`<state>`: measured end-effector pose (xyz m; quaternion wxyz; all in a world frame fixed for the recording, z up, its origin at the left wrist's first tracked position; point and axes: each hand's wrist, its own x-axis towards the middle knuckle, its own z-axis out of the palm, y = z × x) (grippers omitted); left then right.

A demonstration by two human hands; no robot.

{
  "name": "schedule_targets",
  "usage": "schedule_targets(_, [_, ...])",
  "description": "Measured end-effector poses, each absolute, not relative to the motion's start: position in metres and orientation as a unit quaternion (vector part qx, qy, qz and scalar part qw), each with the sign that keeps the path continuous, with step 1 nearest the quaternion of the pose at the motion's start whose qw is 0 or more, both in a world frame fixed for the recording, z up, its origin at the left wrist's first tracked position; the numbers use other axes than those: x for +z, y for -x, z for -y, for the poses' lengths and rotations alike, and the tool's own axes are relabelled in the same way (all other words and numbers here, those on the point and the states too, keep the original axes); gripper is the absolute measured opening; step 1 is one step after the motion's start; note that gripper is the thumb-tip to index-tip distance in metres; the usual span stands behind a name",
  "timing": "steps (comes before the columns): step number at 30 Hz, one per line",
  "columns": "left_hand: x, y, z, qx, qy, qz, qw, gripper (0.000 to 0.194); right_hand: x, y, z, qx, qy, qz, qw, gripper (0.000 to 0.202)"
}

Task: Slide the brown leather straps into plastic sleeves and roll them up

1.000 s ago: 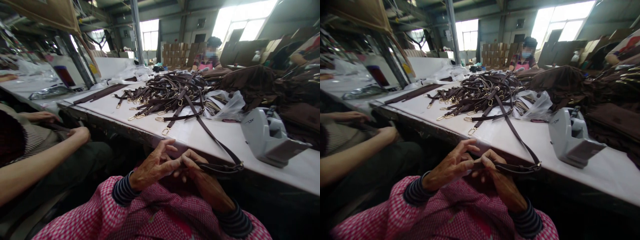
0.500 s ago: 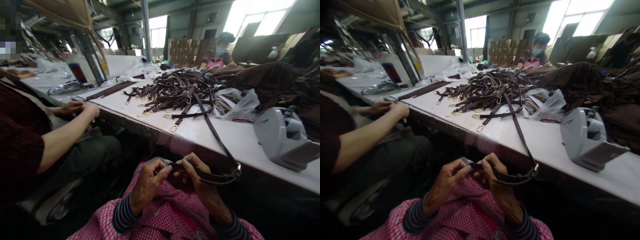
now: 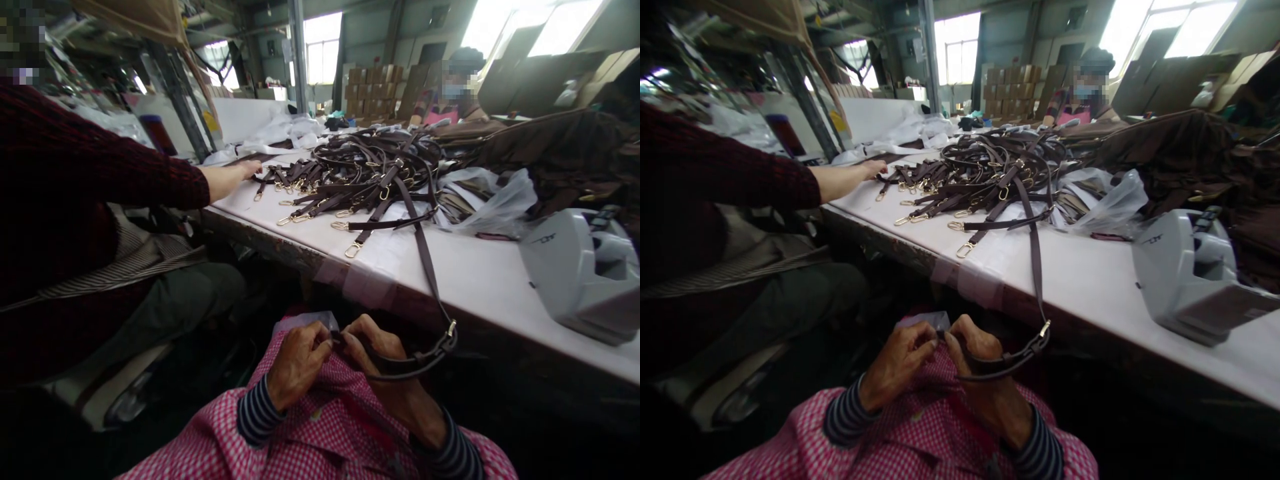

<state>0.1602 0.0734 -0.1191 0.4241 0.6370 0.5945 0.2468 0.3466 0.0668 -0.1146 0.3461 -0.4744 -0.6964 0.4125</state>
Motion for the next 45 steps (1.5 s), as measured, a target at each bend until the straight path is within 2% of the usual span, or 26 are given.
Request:
schedule_targets(10, [-0.127, -0.162, -0.077, 0.241, -0.634, -0.58, 0.452, 0.033, -0.117, -0.344, -0.065, 0.392, 0.474, 0.715, 0.331, 0.02])
schedule_targets(18, [-0.138, -0.163, -0.077, 0.219, -0.644, -0.601, 0.42, 0.023, -0.126, -0.344, -0.066, 0.359, 0.458, 0.739, 0.339, 0.017])
schedule_targets(22, [-0.131, -0.167, -0.075, 0.199, -0.678, -0.609, 0.36, 0.023, -0.127, -0.343, -0.071, 0.252, 0.435, 0.798, 0.333, 0.022])
schedule_targets(25, [-0.119, -0.172, -0.072, 0.254, -0.711, -0.584, 0.298, 0.018, -0.126, -0.339, -0.073, 0.224, 0.418, 0.81, 0.345, 0.018])
schedule_targets(27, [-0.112, -0.175, -0.071, 0.291, -0.722, -0.544, 0.313, 0.014, -0.126, -0.339, -0.074, 0.246, 0.414, 0.791, 0.377, 0.014])
schedule_targets(31, [-0.107, -0.179, -0.069, 0.262, -0.699, -0.478, 0.462, 0.017, -0.126, -0.355, -0.07, 0.357, 0.446, 0.714, 0.405, 0.009])
schedule_targets(33, [-0.106, -0.178, -0.067, 0.243, -0.682, -0.474, 0.501, 0.02, -0.131, -0.369, -0.065, 0.453, 0.441, 0.677, 0.378, 0.024])
schedule_targets(36, [-0.101, -0.17, -0.061, 0.239, -0.676, -0.485, 0.501, 0.02, -0.147, -0.391, -0.053, 0.625, 0.393, 0.59, 0.326, 0.063])
schedule_targets(38, [-0.095, -0.162, -0.055, 0.238, -0.673, -0.49, 0.501, 0.019, -0.159, -0.404, -0.045, 0.71, 0.355, 0.498, 0.349, 0.081])
schedule_targets(40, [-0.089, -0.154, -0.049, 0.232, -0.672, -0.499, 0.495, 0.018, -0.164, -0.414, -0.04, 0.743, 0.313, 0.406, 0.43, 0.086])
schedule_targets(42, [-0.086, -0.149, -0.044, 0.226, -0.677, -0.511, 0.479, 0.018, -0.158, -0.421, -0.039, 0.735, 0.296, 0.331, 0.512, 0.079])
schedule_targets(45, [-0.088, -0.147, -0.046, 0.23, -0.686, -0.523, 0.45, 0.016, -0.131, -0.428, -0.047, 0.699, 0.335, 0.285, 0.563, 0.044])
